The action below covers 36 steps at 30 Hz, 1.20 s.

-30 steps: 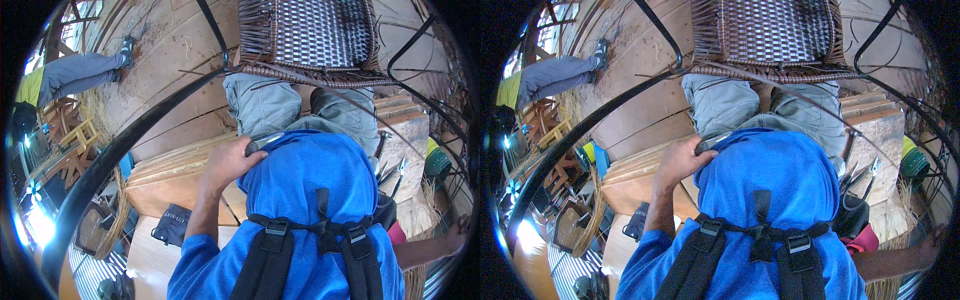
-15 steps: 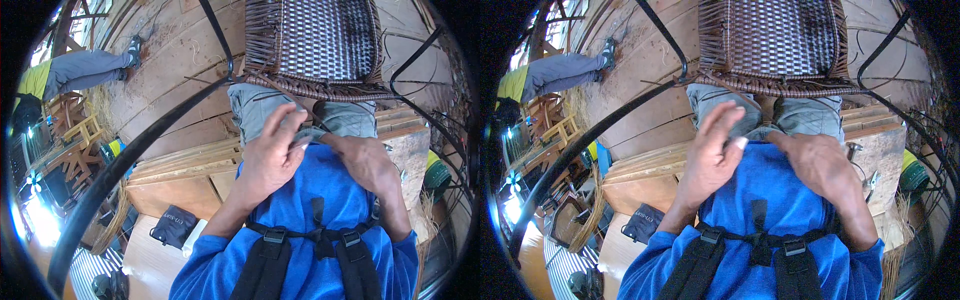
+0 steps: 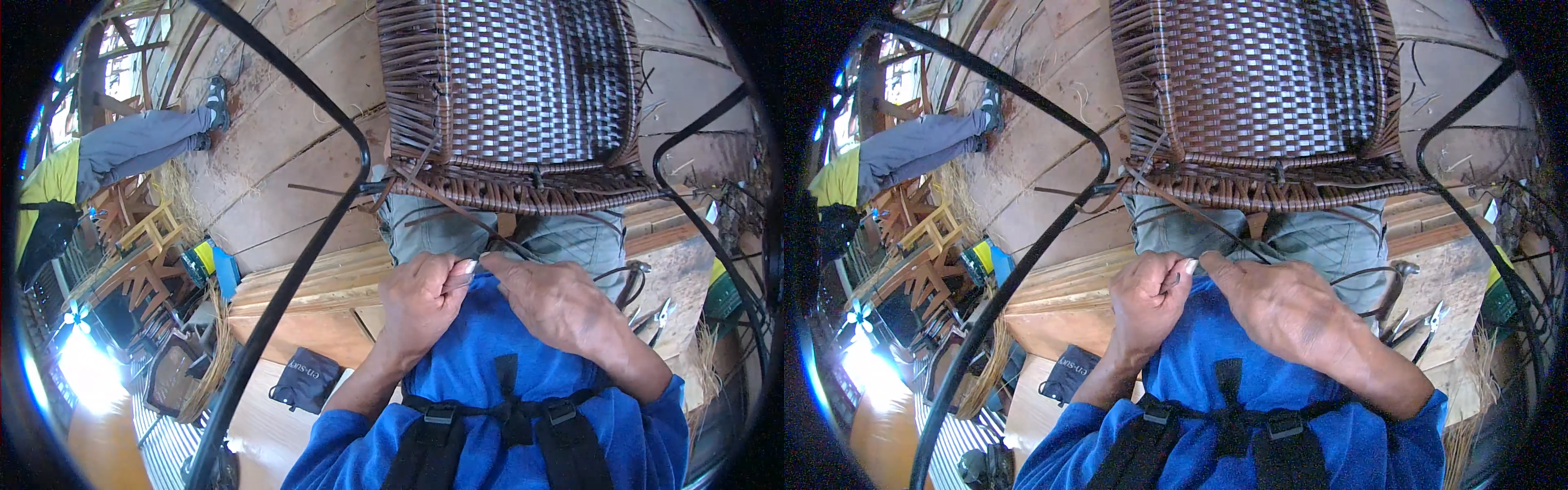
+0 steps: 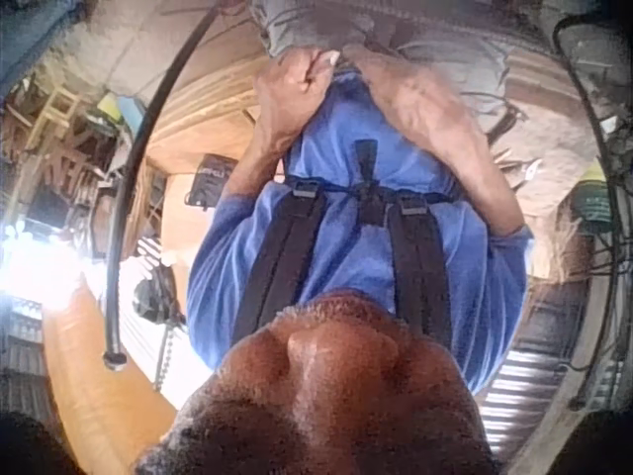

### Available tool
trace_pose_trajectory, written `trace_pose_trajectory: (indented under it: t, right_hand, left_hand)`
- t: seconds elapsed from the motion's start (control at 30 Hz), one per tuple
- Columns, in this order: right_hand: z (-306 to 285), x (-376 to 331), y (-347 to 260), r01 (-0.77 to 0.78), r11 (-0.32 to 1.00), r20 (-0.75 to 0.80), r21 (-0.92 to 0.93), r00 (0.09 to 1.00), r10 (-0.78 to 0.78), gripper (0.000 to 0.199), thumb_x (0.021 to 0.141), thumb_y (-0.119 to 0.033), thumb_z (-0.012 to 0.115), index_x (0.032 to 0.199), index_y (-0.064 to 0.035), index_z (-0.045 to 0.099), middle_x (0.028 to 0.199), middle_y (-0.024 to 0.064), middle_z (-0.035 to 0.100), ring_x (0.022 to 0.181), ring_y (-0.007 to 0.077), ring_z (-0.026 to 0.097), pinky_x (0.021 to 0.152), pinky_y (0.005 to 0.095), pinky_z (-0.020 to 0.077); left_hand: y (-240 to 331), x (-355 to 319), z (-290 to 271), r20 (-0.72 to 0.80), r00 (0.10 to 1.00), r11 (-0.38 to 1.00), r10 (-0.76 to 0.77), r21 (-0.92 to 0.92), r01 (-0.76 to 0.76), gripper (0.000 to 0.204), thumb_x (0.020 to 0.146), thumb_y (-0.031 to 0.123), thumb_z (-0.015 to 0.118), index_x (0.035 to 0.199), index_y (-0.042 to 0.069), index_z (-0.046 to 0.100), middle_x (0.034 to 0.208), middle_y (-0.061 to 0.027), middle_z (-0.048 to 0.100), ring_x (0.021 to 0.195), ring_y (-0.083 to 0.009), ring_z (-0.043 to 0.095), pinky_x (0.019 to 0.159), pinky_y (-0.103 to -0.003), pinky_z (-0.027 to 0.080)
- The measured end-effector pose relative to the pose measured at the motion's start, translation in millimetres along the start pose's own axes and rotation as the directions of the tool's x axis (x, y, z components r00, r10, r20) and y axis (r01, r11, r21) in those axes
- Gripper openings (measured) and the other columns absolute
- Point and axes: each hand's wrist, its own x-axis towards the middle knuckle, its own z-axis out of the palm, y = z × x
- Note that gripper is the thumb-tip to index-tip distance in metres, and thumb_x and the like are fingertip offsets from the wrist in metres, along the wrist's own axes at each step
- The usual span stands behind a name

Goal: The person is weaving or repairing a rattan chair using strips of material and needle-nose pliers.

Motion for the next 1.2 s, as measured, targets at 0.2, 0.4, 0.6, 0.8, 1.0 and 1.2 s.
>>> trace_pose_trajectory:
  t: [0.2,0.4,0.6,0.8,1.0,1.2]
  right_hand:
    - [-16.7,13.6,10.4,0.018,1.000,0.118,-0.012,0.993,-0.017,0.038,0.083,-0.009,0.048,0.119,0.0016,0.049,0.082,0.0195,0.063,0.071,0.0328,0.065,0.060,0.0421,0.0522]
    - [-15.7,22.8,17.2,-0.087,0.995,0.072,0.041,0.994,0.084,0.036,0.080,-0.002,0.048,0.115,0.0020,0.053,0.090,0.0207,0.063,0.074,0.0364,0.064,0.065,0.0415,0.0532]
    - [-11.0,27.4,28.2,-0.032,0.986,-0.083,0.161,0.995,0.046,0.030,0.077,0.002,0.055,0.106,-0.0001,0.058,0.093,0.0205,0.064,0.083,0.0350,0.064,0.069,0.0404,0.0521]
    - [-13.1,27.8,21.0,0.028,0.983,-0.043,0.180,0.999,-0.021,0.026,0.078,0.002,0.056,0.104,0.0005,0.059,0.090,0.0204,0.064,0.081,0.0365,0.064,0.069,0.0402,0.0519]
    - [-20.7,17.7,16.8,-0.026,0.965,-0.024,0.262,0.999,0.034,0.027,0.079,-0.001,0.057,0.105,-0.0014,0.059,0.085,0.0185,0.064,0.076,0.0345,0.064,0.065,0.0395,0.0524]
    - [-62.5,39.2,48.5,-0.199,0.978,-0.050,0.060,0.978,0.202,0.029,0.079,0.001,0.050,0.104,-0.0034,0.064,0.086,0.0162,0.067,0.070,0.0307,0.065,0.068,0.0366,0.0531]
  left_hand:
    - [2.3,13.7,-4.2,0.052,0.998,0.999,-0.027,0.047,0.025,0.016,0.074,0.017,0.071,0.071,0.008,0.058,0.060,-0.0071,0.054,0.053,-0.0268,0.054,0.048,-0.037,0.041]
    - [0.7,22.6,1.0,0.088,0.995,0.997,-0.047,0.071,0.041,0.019,0.076,0.000,0.061,0.095,0.005,0.062,0.066,-0.0100,0.058,0.059,-0.0288,0.059,0.055,-0.038,0.048]
    - [9.1,14.5,-7.1,0.215,0.977,0.796,0.009,-0.593,0.123,0.031,0.082,-0.003,0.057,0.113,0.003,0.060,0.084,-0.0091,0.066,0.074,-0.0150,0.063,0.065,-0.026,0.050]
    - [4.8,16.2,-18.8,0.521,0.853,0.569,0.023,-0.708,0.418,0.023,0.080,0.004,0.067,0.102,0.002,0.062,0.085,-0.0058,0.064,0.076,-0.0109,0.059,0.068,-0.025,0.047]
    - [4.8,15.6,-8.2,0.405,0.872,0.764,-0.276,-0.458,0.455,0.015,0.080,0.008,0.070,0.081,0.002,0.056,0.077,-0.0041,0.062,0.075,-0.0076,0.057,0.067,-0.023,0.046]
    - [8.8,15.5,-4.9,0.404,0.854,0.617,-0.328,-0.593,0.517,0.042,0.083,0.009,0.066,0.123,0.007,0.051,0.081,-0.0016,0.062,0.076,-0.0069,0.056,0.070,-0.023,0.046]
